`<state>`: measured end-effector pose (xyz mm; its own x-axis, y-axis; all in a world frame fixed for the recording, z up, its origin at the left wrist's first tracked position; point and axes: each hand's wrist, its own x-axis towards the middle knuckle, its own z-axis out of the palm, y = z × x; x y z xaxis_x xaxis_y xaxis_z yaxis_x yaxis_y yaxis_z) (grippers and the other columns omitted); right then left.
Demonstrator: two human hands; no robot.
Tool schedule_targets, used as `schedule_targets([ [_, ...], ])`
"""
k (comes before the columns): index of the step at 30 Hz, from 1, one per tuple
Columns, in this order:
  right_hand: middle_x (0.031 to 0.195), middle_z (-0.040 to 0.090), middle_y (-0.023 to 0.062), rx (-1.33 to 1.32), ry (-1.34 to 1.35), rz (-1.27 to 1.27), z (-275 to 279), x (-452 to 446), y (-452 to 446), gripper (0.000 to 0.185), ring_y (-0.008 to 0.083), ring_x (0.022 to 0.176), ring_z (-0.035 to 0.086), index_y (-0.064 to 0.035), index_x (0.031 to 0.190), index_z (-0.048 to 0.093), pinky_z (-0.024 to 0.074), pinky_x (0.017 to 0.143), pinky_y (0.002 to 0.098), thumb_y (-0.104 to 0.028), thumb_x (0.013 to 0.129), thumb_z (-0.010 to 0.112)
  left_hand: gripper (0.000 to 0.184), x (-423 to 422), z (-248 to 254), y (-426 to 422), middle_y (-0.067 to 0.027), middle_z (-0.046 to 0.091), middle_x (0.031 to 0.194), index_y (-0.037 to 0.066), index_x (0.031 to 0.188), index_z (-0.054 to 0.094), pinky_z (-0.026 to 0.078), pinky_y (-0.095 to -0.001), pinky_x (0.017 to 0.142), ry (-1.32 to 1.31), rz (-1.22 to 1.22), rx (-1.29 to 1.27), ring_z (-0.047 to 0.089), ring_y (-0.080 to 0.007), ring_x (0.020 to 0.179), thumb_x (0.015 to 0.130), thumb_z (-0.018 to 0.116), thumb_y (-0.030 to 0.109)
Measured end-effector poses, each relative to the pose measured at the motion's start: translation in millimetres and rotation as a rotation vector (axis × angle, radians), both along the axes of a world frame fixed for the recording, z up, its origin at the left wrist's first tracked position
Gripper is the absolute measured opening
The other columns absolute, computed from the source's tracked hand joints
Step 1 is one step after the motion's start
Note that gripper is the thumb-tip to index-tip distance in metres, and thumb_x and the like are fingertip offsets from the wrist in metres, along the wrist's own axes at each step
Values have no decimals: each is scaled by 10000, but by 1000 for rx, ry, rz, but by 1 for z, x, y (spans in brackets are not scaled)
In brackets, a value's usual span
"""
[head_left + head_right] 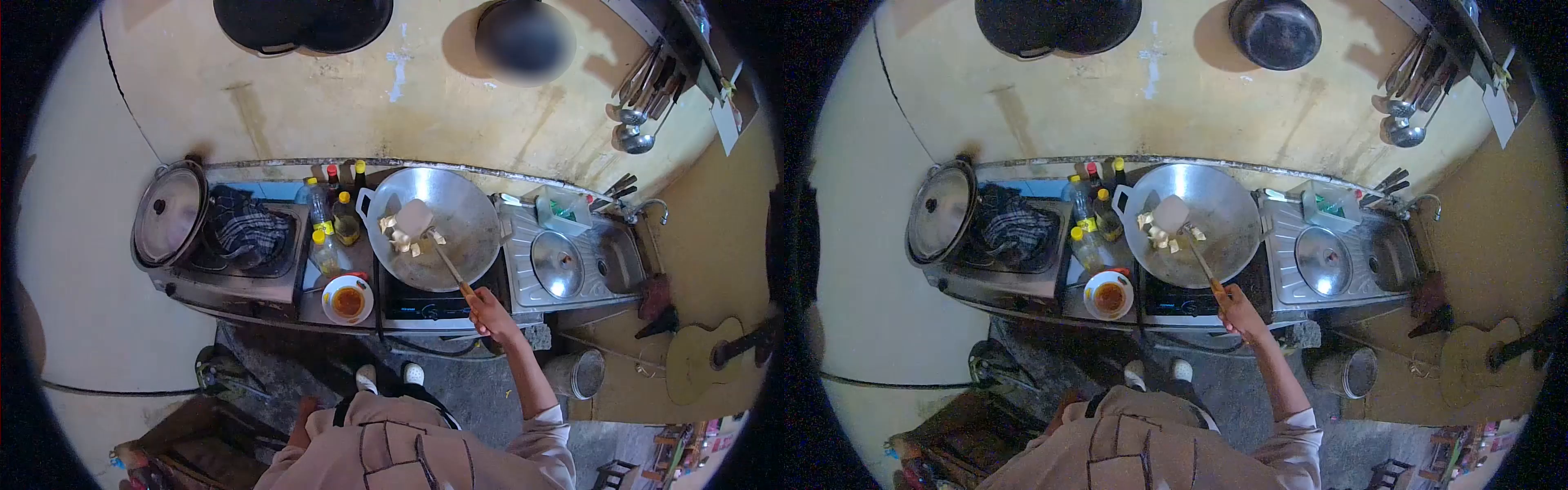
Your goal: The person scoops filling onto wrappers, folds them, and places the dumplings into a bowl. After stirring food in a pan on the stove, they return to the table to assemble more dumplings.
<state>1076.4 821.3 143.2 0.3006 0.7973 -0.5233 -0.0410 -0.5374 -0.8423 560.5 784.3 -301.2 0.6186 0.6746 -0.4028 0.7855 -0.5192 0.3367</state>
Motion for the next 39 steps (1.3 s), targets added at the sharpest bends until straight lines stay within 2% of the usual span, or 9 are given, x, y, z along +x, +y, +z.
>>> schedule_targets([
  [9, 533, 417, 12, -23, -516, -87, -48, 75, -8, 239, 80, 344, 369, -66, 974, 376, 266, 284, 224, -256, 841, 438, 380, 24, 5, 2, -152, 608, 842, 95, 923, 596, 468, -400, 644, -217, -127, 166, 588, -288, 756, 660, 624, 368],
  [12, 553, 424, 13, -66, -189, -153, -42, 80, -2, 214, 69, 367, 384, -64, 937, 387, 276, 284, 203, -239, 832, 449, 366, 35, 11, 0, -155, 602, 890, 64, 855, 603, 469, -391, 656, -373, 848, -670, 583, -274, 797, 659, 625, 373],
  [15, 547, 410, 8, -85, 346, -134, -55, 82, 2, 186, 58, 354, 362, -53, 901, 399, 259, 273, 188, -222, 837, 442, 311, 42, 7, -4, -136, 612, 860, 51, 838, 605, 477, -378, 617, -418, 964, -725, 598, -252, 753, 701, 597, 330],
  [18, 539, 395, 6, -101, 723, -109, -60, 82, 5, 166, 50, 324, 319, -44, 861, 403, 224, 256, 181, -207, 844, 431, 286, 41, 4, -13, -133, 608, 828, 61, 837, 606, 474, -387, 624, -162, 273, -140, 594, -260, 741, 707, 580, 314],
  [22, 520, 384, -8, -91, 757, -18, -39, 66, -1, 134, 51, 321, 312, -67, 841, 409, 217, 269, 170, -199, 845, 430, 280, 41, 7, -25, -133, 600, 804, 89, 829, 610, 468, -399, 645, -130, 306, -167, 586, -275, 746, 693, 581, 332],
  [26, 516, 387, 23, -6, 236, 18, -2, 39, -11, 169, 59, 301, 294, -56, 895, 377, 215, 251, 197, -212, 854, 430, 274, 41, 7, -30, -133, 592, 781, 116, 820, 614, 462, -412, 666, -161, 404, -286, 578, -289, 751, 680, 582, 349],
  [28, 520, 402, 30, 33, 37, 39, -11, 42, -9, 177, 75, 306, 318, -68, 912, 363, 243, 262, 214, -217, 853, 439, 264, 40, 4, -30, -134, 596, 778, 119, 827, 613, 466, -407, 658, 23, 45, 9, 582, -291, 746, 684, 576, 337],
  [32, 590, 521, 161, 151, -949, 137, -69, 79, 11, 243, 286, 423, 526, -47, 930, 338, 398, 386, 390, -211, 820, 479, 253, 47, 16, -26, -134, 598, 777, 110, 814, 612, 467, -410, 653, -31, 65, 34, 583, -300, 732, 680, 568, 320],
  [39, 701, 570, 195, 11, -1266, 177, -59, 69, 29, 271, 365, 638, 568, -72, 1018, 388, 448, 530, 458, -143, 775, 485, 309, 50, 14, -20, -133, 606, 763, 89, 861, 617, 468, -418, 657, -67, 5, 104, 585, -309, 732, 640, 583, 301],
])
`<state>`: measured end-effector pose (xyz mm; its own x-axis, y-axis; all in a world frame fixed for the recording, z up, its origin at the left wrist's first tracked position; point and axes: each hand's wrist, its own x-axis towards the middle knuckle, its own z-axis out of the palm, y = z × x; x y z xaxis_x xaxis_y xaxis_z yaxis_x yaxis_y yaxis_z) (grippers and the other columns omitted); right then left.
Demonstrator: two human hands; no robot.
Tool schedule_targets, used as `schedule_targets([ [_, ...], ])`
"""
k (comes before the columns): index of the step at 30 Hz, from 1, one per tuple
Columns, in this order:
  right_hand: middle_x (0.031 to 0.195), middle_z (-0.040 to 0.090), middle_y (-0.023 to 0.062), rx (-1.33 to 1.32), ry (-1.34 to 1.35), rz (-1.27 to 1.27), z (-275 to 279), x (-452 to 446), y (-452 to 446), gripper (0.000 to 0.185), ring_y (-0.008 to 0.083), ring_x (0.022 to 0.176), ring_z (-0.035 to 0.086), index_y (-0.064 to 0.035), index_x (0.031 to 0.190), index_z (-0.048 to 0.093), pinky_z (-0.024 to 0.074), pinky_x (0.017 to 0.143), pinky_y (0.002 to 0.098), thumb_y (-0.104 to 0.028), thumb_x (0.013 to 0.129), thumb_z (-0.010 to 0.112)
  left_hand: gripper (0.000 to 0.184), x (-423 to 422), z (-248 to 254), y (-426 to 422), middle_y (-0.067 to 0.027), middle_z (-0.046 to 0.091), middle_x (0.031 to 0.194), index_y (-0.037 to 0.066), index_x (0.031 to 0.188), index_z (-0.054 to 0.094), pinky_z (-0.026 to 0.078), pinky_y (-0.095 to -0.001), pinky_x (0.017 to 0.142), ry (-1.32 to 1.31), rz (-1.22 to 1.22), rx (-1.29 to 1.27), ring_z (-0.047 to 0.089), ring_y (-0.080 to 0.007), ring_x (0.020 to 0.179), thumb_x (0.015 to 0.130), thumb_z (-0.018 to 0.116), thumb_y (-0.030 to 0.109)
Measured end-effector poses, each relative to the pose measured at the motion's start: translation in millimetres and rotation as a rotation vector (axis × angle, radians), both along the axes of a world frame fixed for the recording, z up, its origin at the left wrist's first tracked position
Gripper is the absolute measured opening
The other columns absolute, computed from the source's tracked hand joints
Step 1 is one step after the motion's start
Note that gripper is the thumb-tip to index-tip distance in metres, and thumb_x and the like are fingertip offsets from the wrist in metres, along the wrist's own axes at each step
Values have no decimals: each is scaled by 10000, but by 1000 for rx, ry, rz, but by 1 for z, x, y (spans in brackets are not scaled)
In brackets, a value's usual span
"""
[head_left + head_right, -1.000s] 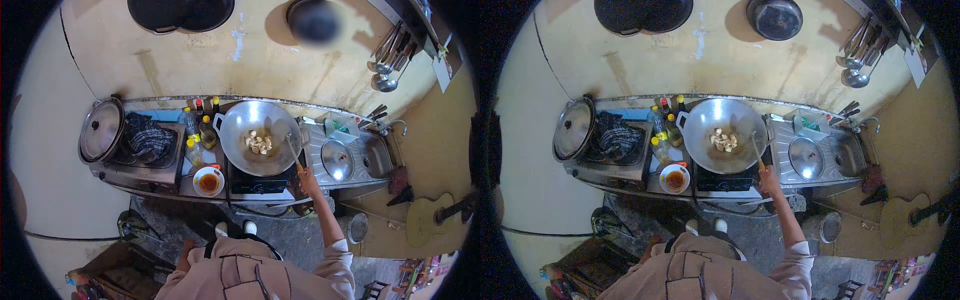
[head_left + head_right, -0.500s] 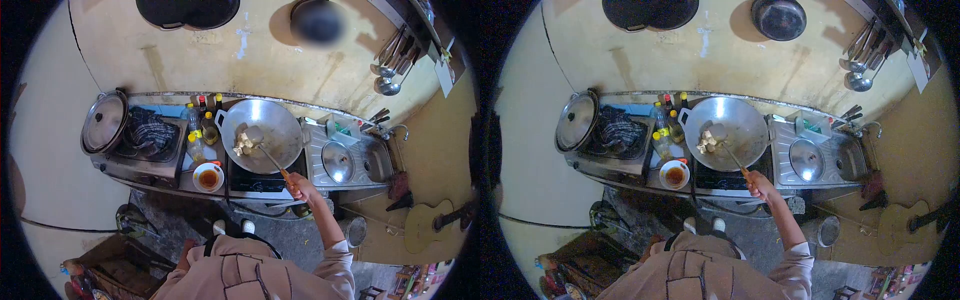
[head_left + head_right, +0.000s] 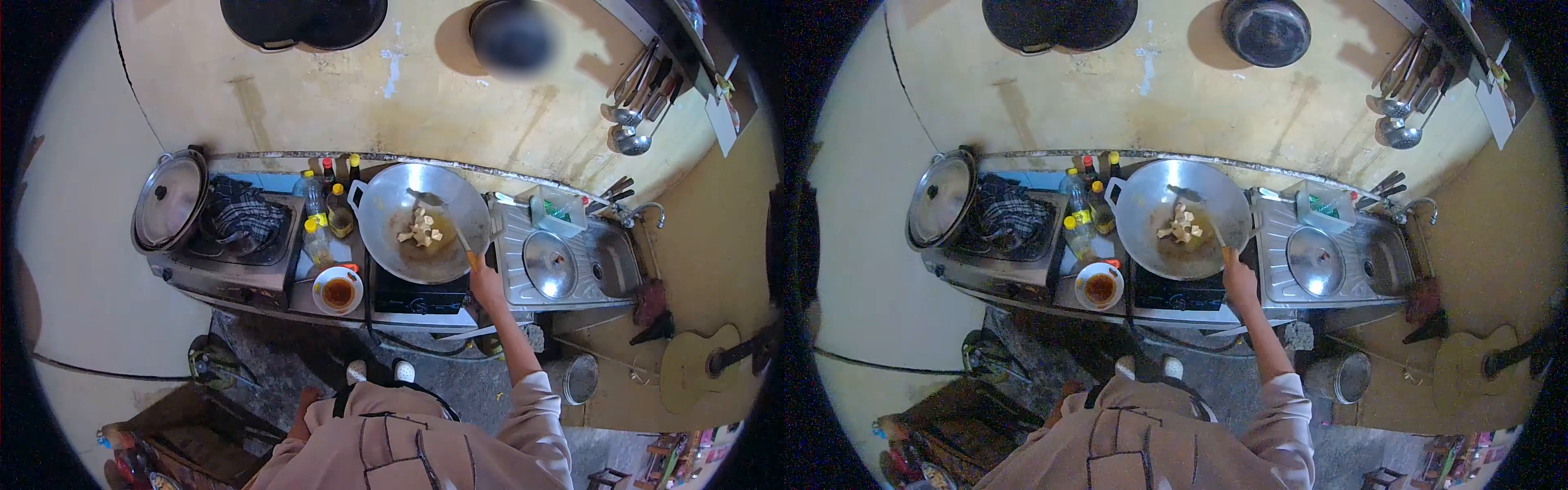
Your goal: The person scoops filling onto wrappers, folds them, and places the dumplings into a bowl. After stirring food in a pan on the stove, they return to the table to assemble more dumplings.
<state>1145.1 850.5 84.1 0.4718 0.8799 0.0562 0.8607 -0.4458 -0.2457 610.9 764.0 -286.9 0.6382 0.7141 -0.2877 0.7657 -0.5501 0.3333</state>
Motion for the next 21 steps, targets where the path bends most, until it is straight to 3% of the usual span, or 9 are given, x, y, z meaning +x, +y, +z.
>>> schedule_targets([
  [3, 714, 576, 146, -11, -176, 68, 17, -10, -14, 296, 342, 612, 574, -115, 1044, 411, 452, 509, 444, -116, 758, 487, 340, -14, 11, 2, -133, 611, 768, 99, 889, 618, 472, -414, 643, -136, -100, 0, 589, -305, 723, 630, 589, 319],
  [9, 729, 536, 82, -62, -339, 86, 76, -32, -67, 346, 276, 571, 584, -149, 1081, 430, 448, 456, 397, -99, 743, 484, 217, -1, 9, -26, -144, 614, 794, 88, 787, 638, 472, -403, 644, -209, 769, -256, 592, -293, 718, 683, 546, 254],
  [11, 722, 536, 82, -42, -316, 106, 66, -35, -64, 349, 275, 563, 581, -144, 1080, 439, 447, 451, 394, -103, 738, 492, 211, -8, 4, -24, -141, 614, 802, 81, 785, 637, 472, -401, 648, -133, 665, -233, 593, -292, 722, 687, 544, 242],
  [15, 713, 538, 80, 55, -309, 97, 46, -35, -57, 329, 273, 542, 576, -148, 1062, 459, 450, 438, 381, -110, 737, 497, 199, -6, 14, -3, -136, 615, 818, 67, 781, 636, 472, -397, 657, 41, 100, -98, 594, -289, 731, 693, 540, 219],
  [18, 714, 541, 79, 23, -319, 27, 51, -38, -52, 318, 273, 524, 572, -162, 1050, 470, 451, 426, 372, -106, 738, 494, 191, -6, 10, 7, -132, 615, 830, 57, 778, 634, 473, -394, 663, 72, -87, -12, 595, -287, 737, 698, 537, 201],
  [20, 710, 539, 77, 80, -333, 44, 36, -35, -41, 322, 269, 517, 572, -167, 1050, 472, 449, 416, 369, -105, 735, 496, 186, -2, 10, 13, -129, 615, 838, 51, 776, 634, 473, -392, 667, 138, -83, -15, 595, -286, 741, 701, 535, 189],
  [21, 707, 538, 76, 107, -341, 56, 31, -34, -38, 324, 267, 514, 571, -170, 1050, 473, 448, 411, 367, -104, 733, 498, 192, 0, 6, 13, -122, 614, 853, 45, 791, 631, 474, -389, 672, 251, 42, -76, 596, -282, 748, 700, 539, 187],
])
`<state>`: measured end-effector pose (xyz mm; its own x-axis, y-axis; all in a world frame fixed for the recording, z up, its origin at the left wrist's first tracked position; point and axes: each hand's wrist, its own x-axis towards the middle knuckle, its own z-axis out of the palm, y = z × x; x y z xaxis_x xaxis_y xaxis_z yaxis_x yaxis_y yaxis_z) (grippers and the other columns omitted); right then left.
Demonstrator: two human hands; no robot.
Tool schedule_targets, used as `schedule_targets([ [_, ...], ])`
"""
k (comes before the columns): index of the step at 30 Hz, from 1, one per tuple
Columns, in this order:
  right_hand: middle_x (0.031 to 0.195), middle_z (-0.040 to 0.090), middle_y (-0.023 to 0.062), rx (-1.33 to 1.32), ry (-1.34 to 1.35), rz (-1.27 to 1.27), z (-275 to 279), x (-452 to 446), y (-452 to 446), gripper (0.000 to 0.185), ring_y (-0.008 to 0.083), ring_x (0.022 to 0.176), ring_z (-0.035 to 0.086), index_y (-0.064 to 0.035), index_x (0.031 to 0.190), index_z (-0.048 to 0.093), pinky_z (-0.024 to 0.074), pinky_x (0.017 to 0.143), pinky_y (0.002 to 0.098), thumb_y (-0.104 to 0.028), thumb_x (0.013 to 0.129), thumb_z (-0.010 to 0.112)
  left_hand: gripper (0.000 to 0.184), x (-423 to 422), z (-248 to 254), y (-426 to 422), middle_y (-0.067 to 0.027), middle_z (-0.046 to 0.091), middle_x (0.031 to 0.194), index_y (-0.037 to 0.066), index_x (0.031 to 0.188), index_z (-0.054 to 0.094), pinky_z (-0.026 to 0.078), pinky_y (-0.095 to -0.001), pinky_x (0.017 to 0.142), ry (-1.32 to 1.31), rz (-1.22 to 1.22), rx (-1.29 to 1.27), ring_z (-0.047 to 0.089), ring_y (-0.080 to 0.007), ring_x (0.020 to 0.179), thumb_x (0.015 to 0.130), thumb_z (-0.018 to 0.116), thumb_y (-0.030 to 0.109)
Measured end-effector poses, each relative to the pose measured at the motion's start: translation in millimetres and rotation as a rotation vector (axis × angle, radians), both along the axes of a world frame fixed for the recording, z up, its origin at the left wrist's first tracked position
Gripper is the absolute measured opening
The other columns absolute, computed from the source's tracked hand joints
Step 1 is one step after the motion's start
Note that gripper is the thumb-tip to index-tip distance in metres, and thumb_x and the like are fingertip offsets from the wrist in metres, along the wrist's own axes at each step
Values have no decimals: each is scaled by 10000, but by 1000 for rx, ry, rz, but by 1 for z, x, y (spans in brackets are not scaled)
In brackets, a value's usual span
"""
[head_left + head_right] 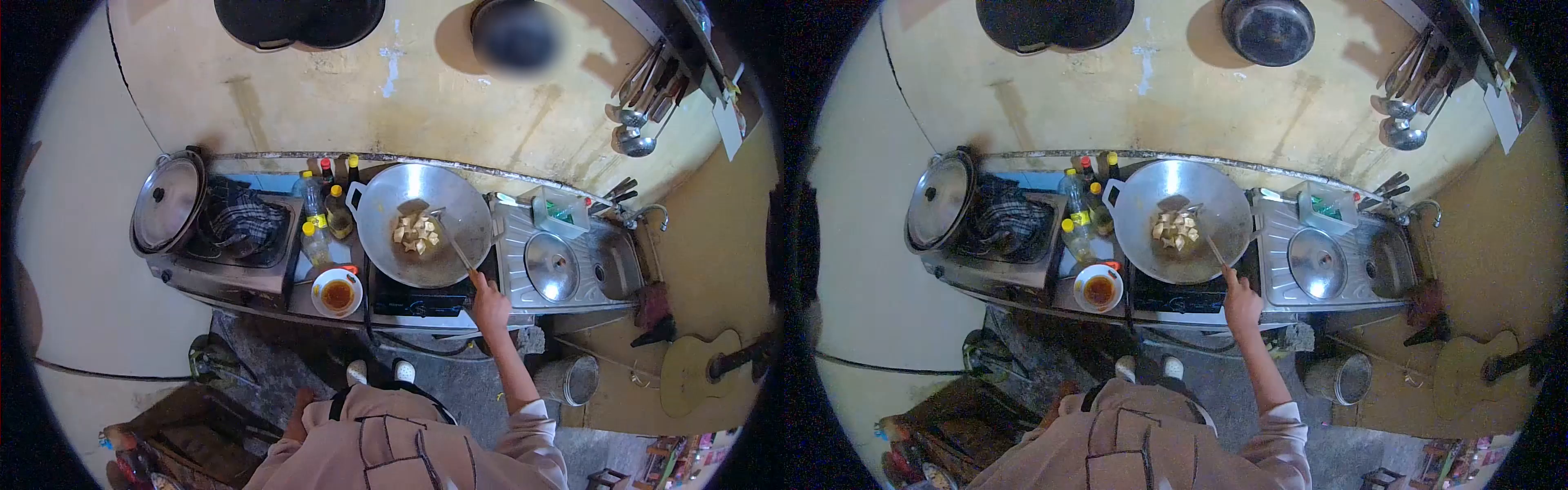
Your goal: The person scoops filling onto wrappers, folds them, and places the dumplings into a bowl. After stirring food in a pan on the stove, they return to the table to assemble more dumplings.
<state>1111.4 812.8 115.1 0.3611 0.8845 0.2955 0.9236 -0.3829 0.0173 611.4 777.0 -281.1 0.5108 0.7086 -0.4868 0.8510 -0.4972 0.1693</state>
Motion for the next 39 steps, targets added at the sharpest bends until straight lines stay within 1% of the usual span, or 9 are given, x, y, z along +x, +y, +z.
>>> schedule_targets([
  [6, 685, 550, 82, -83, 43, -46, 9, -3, -22, 249, 285, 520, 574, -166, 1017, 467, 445, 422, 395, -133, 771, 469, 248, -5, -4, 3, -111, 604, 795, 51, 844, 618, 466, -403, 674, -440, 440, -366, 588, -289, 747, 677, 565, 227],
  [9, 685, 554, 81, -54, 24, -116, 7, 3, -18, 241, 283, 522, 574, -169, 1021, 466, 443, 414, 390, -145, 781, 461, 252, -7, -5, -2, -109, 602, 822, 87, 868, 626, 465, -399, 682, -337, 404, -183, 587, -288, 756, 684, 558, 245],
  [12, 671, 558, 81, 12, 19, -101, -8, 1, 1, 201, 287, 521, 575, -163, 993, 469, 443, 410, 389, -149, 794, 441, 244, -10, -4, -4, -109, 599, 847, 101, 865, 630, 464, -398, 695, -174, 5, -97, 586, -285, 770, 686, 554, 249],
  [19, 669, 552, 82, -29, 72, -78, -33, -6, 15, 170, 289, 516, 576, -159, 950, 463, 452, 423, 395, -146, 782, 449, 250, -13, -5, -8, -107, 599, 846, 105, 855, 632, 464, -397, 694, -176, 92, -91, 584, -285, 774, 670, 565, 259],
  [23, 735, 535, 104, -75, 145, -42, -52, 2, 16, 290, 303, 565, 582, -169, 1057, 421, 458, 440, 419, -136, 772, 463, 254, -13, -9, -10, -106, 600, 846, 107, 849, 634, 463, -397, 694, -186, 116, -94, 583, -285, 776, 661, 570, 265],
  [27, 718, 553, 106, -23, 208, -80, -61, 4, 6, 239, 326, 528, 561, -138, 967, 416, 447, 442, 426, -169, 753, 518, 258, -15, -11, -13, -105, 600, 846, 109, 843, 635, 463, -397, 694, -199, 138, -96, 582, -285, 778, 651, 576, 271],
  [32, 786, 569, 109, 14, 285, -159, -78, 10, 4, 354, 323, 583, 566, -120, 971, 418, 446, 473, 424, -231, 697, 612, 262, -17, -10, -10, -104, 601, 846, 112, 836, 636, 463, -396, 693, -219, 141, -97, 581, -286, 780, 640, 583, 278],
  [36, 844, 538, 96, 165, 135, -184, -41, -9, 5, 484, 298, 804, 517, -96, 994, 453, 412, 676, 407, -270, 613, 696, 267, -26, -2, -3, -103, 601, 846, 114, 830, 637, 463, -396, 693, -251, 159, -99, 580, -286, 782, 630, 589, 284],
  [39, 828, 518, 94, 500, 150, -104, -29, -15, -5, 392, 290, 786, 499, -75, 900, 484, 385, 667, 416, -237, 614, 698, 270, -35, -10, 3, -102, 601, 846, 115, 825, 638, 463, -396, 693, -289, 184, -110, 580, -286, 784, 623, 593, 288],
])
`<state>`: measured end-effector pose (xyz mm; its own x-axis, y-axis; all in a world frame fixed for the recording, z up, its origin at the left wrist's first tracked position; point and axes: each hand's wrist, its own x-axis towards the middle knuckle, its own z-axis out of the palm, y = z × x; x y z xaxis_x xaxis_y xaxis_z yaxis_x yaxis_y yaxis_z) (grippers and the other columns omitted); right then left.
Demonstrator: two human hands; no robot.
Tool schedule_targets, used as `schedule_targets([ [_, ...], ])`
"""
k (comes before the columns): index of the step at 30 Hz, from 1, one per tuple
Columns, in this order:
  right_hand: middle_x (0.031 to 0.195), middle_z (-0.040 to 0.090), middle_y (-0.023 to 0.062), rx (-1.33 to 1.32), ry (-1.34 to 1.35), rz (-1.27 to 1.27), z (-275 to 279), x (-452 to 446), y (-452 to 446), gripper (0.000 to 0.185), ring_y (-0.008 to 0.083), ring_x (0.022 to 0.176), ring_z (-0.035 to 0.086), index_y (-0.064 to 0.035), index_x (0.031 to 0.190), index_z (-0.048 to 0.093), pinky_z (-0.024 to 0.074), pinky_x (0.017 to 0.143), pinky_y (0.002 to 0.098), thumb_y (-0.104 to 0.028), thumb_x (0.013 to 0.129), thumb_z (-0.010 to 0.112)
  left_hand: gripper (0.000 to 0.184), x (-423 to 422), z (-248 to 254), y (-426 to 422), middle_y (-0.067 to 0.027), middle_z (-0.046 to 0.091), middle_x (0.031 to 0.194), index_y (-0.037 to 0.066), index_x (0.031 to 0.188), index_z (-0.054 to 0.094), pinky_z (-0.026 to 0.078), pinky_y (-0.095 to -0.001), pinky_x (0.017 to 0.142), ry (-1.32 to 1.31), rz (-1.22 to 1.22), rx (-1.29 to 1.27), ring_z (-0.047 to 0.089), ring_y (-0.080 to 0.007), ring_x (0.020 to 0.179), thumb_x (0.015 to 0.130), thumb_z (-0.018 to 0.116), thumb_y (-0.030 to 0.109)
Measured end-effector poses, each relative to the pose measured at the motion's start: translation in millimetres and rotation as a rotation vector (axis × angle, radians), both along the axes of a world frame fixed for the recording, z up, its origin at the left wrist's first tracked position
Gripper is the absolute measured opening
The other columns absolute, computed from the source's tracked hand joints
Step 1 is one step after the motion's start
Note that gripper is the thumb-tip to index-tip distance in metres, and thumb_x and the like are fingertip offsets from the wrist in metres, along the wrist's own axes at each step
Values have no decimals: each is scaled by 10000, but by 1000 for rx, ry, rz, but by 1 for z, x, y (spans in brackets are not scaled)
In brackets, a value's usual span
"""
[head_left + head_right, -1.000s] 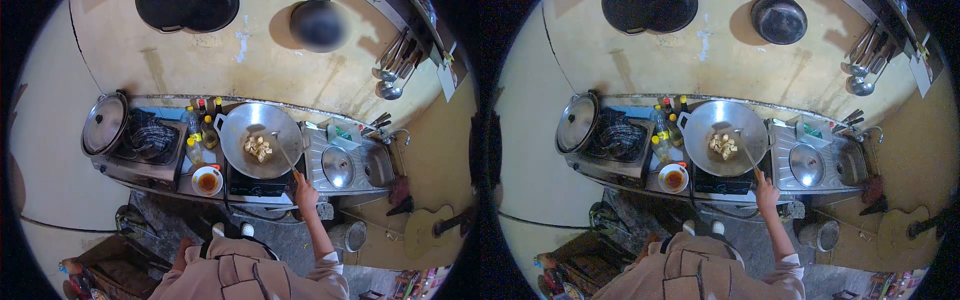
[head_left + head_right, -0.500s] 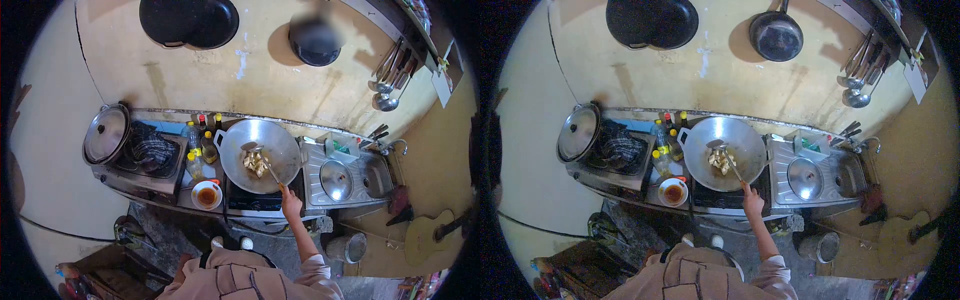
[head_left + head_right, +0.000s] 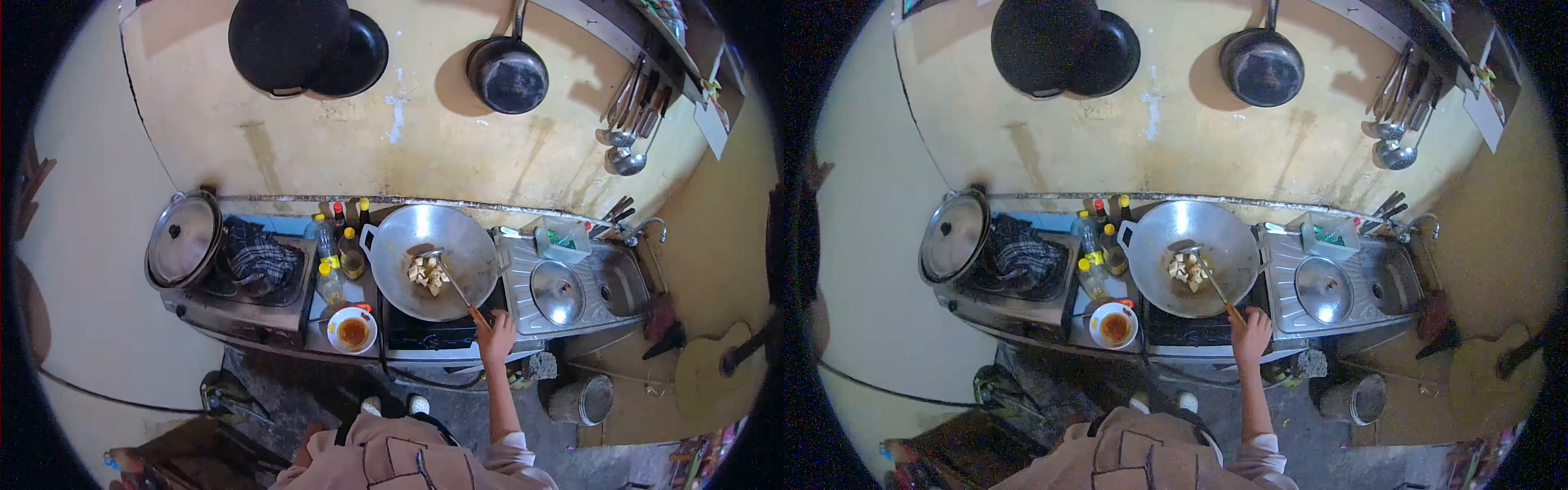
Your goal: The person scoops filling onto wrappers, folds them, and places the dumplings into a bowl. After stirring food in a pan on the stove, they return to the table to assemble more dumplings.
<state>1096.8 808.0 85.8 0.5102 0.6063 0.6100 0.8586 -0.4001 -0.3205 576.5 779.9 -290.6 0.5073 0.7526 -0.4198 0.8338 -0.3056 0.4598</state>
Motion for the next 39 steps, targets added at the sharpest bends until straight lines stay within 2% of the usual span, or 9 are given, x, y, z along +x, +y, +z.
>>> schedule_targets([
  [7, 618, 421, 74, 431, 660, -212, -124, -75, -109, 159, 138, 559, 382, -7, 744, 427, 354, 521, 260, -11, 726, 585, 277, -28, -10, 12, -100, 602, 846, 119, 815, 640, 462, -395, 693, -62, 36, -16, 578, -286, 788, 607, 604, 298],
  [8, 533, 294, 31, 368, 621, -277, -157, -85, -133, 184, 138, 494, 289, -22, 678, 379, 298, 463, 275, -18, 743, 551, 278, -35, -8, 6, -100, 602, 846, 119, 814, 640, 462, -395, 693, -51, 30, -10, 578, -286, 788, 605, 605, 300],
  [14, 821, 593, 185, -729, 843, -466, -374, -115, -352, 254, 316, 813, 574, -18, 843, 590, 454, 700, 407, -216, 700, 521, 285, -71, -1, -53, -99, 603, 846, 123, 805, 642, 462, -394, 692, -24, -7, 55, 577, -286, 791, 591, 614, 309],
  [20, 850, 594, 209, -926, 819, -437, -289, -150, -382, 303, 310, 863, 576, -8, 835, 612, 468, 726, 393, -264, 754, 471, 292, -109, -18, -136, -97, 603, 845, 126, 796, 644, 462, -394, 692, -25, -58, 123, 575, -286, 794, 577, 622, 317],
  [22, 1015, 548, 186, -1097, 865, -319, -351, -131, -391, 331, 322, 981, 507, -33, 965, 549, 412, 824, 384, -213, 688, 536, 294, -118, -13, -159, -97, 603, 845, 127, 793, 644, 462, -394, 692, -34, -97, 152, 575, -286, 796, 572, 625, 320],
  [27, 935, 584, 164, -768, 843, -365, -269, -179, -382, 310, 323, 905, 547, -46, 917, 570, 443, 774, 382, -225, 664, 575, 316, -156, -29, -222, -89, 605, 831, 124, 784, 646, 462, -393, 681, -109, -360, 238, 576, -282, 792, 541, 641, 326],
  [33, 988, 585, 118, -1041, 921, -554, -239, -210, -430, 469, 263, 936, 558, -69, 957, 572, 466, 771, 344, -297, 575, 722, 321, -193, -34, -298, -98, 615, 774, 107, 761, 647, 458, -385, 632, -26, -59, 380, 582, -256, 751, 516, 648, 315],
  [36, 958, 597, 101, -1013, 910, -551, -247, -223, -475, 483, 240, 895, 578, -70, 926, 588, 474, 739, 364, -287, 527, 751, 287, -209, -27, -312, -106, 612, 754, 101, 769, 643, 456, -388, 655, -500, 915, -284, 580, -264, 752, 555, 631, 292],
  [39, 927, 611, 73, -1189, 839, -382, -291, -240, -523, 391, 205, 868, 590, -99, 877, 619, 483, 713, 327, -309, 562, 717, 247, -228, -10, -320, -109, 609, 773, 104, 788, 633, 454, -380, 676, -574, 905, -357, 579, -266, 762, 592, 615, 253],
])
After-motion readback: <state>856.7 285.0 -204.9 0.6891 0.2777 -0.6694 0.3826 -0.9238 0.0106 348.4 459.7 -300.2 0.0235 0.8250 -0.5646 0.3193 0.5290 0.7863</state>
